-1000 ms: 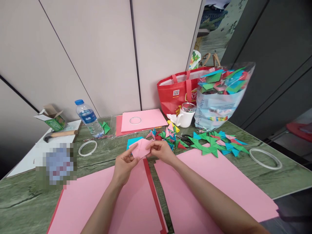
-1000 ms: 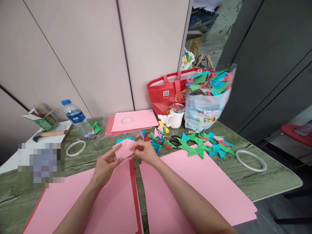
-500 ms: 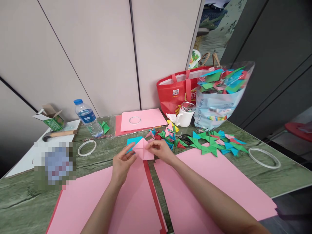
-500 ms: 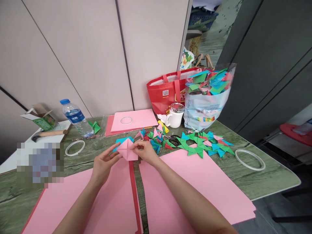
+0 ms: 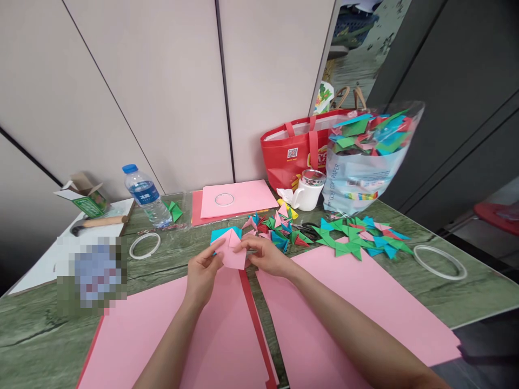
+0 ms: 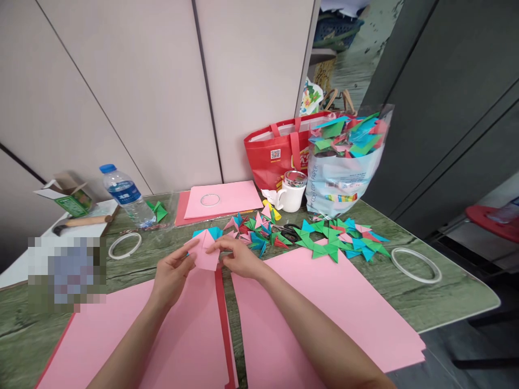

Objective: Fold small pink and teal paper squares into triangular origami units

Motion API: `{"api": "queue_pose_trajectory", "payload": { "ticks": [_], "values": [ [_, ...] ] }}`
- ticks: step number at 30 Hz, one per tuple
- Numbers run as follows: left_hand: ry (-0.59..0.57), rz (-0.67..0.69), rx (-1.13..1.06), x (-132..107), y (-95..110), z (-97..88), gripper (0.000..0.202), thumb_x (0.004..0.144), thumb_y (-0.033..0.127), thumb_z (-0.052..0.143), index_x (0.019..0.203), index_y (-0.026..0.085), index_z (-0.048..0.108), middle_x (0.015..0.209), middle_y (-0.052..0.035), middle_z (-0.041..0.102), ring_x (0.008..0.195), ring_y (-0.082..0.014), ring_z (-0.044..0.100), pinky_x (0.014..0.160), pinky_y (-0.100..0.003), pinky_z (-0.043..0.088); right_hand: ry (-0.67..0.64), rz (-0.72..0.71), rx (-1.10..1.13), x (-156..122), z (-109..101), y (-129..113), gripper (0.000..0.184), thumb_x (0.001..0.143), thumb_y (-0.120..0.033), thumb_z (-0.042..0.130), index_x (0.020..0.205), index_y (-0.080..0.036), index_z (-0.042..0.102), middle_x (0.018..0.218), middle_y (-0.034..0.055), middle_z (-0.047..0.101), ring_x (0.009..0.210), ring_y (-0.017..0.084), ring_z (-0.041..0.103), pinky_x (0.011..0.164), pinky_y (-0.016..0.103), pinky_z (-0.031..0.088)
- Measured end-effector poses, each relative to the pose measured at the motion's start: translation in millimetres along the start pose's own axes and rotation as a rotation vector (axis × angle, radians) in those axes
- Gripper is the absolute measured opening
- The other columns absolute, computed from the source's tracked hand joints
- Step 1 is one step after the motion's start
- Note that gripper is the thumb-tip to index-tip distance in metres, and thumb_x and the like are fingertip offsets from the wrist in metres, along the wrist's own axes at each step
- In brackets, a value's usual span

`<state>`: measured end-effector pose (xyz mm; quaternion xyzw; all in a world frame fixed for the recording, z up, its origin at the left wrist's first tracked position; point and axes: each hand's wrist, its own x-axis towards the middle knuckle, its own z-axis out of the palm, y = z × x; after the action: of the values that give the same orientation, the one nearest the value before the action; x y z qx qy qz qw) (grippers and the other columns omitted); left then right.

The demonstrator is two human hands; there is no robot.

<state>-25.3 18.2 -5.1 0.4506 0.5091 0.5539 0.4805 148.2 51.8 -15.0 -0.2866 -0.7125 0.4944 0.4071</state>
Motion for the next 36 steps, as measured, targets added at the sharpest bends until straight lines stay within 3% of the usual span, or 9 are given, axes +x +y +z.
{"api": "queue_pose_trajectory", "payload": {
  "ticks": [7,14,18,23,28,32,36],
  "values": [
    [-0.065,-0.022,0.004,-2.0,3.7,0.4,0.051,0.061,0.024,0.07,0.11,0.011,0.06,0.048,0.0066,0.041,0.047,-0.0055,0.029,0.046,-0.02,0.025,-0.06,-0.04,-0.064,-2.6,-4.3,-5.2,0.026,0.063,-0.014,0.066,0.088,-0.02,0.063,0.089,0.0019,0.05,0.083,0.015,0.051,0.062,0.022,0.047],
    [-0.078,-0.009,0.039,-3.1,5.0,0.2,0.053,0.061,0.026,0.069,0.112,0.011,0.059,0.046,0.0085,0.034,0.045,-0.0055,0.026,0.045,-0.02,0.022,-0.086,-0.079,-0.114,-0.6,-8.2,-5.6,0.018,0.064,-0.026,0.07,0.082,-0.022,0.068,0.084,0.0016,0.047,0.082,0.015,0.049,0.061,0.022,0.045],
    [-0.112,-0.005,0.047,-3.0,4.1,0.4,0.056,0.06,0.025,0.07,0.113,0.013,0.058,0.048,0.0077,0.035,0.047,-0.0064,0.031,0.047,-0.021,0.024,0.003,-0.082,-0.125,-0.4,-3.6,-6.2,0.013,0.068,-0.032,0.067,0.072,-0.019,0.067,0.074,0.0006,0.049,0.073,0.013,0.049,0.058,0.022,0.042],
    [-0.092,0.02,0.072,-5.7,7.6,4.7,0.05,0.062,0.027,0.069,0.11,0.013,0.06,0.047,0.0079,0.035,0.045,-0.0056,0.029,0.046,-0.02,0.025,0.147,0.049,0.057,0.5,7.0,0.6,0.021,0.068,-0.035,0.066,0.07,-0.016,0.058,0.068,-0.0005,0.054,0.062,0.012,0.053,0.056,0.023,0.045],
    [-0.084,0.006,0.037,-8.9,9.7,9.3,0.056,0.059,0.025,0.072,0.112,0.013,0.059,0.046,0.0066,0.044,0.046,-0.0075,0.039,0.048,-0.021,0.034,0.223,0.072,0.188,1.7,12.7,4.2,0.025,0.064,-0.036,0.069,0.074,-0.017,0.055,0.068,-0.0012,0.055,0.06,0.012,0.056,0.058,0.025,0.048],
    [-0.115,-0.032,-0.076,-9.4,7.0,11.7,0.069,0.055,0.02,0.075,0.12,0.014,0.052,0.059,0.0021,0.059,0.063,-0.0133,0.055,0.064,-0.027,0.043,0.238,0.075,0.234,1.5,14.0,2.4,0.026,0.063,-0.036,0.069,0.071,-0.017,0.054,0.066,-0.0015,0.054,0.059,0.012,0.057,0.057,0.026,0.05],
    [-0.066,-0.033,-0.082,-9.5,4.6,13.3,0.066,0.055,0.021,0.075,0.117,0.015,0.054,0.071,-0.0002,0.065,0.066,-0.0125,0.056,0.068,-0.027,0.043,0.239,0.087,0.246,1.9,14.7,2.0,0.027,0.062,-0.037,0.07,0.071,-0.016,0.054,0.064,-0.0017,0.054,0.058,0.011,0.056,0.057,0.025,0.05]
  ]
}}
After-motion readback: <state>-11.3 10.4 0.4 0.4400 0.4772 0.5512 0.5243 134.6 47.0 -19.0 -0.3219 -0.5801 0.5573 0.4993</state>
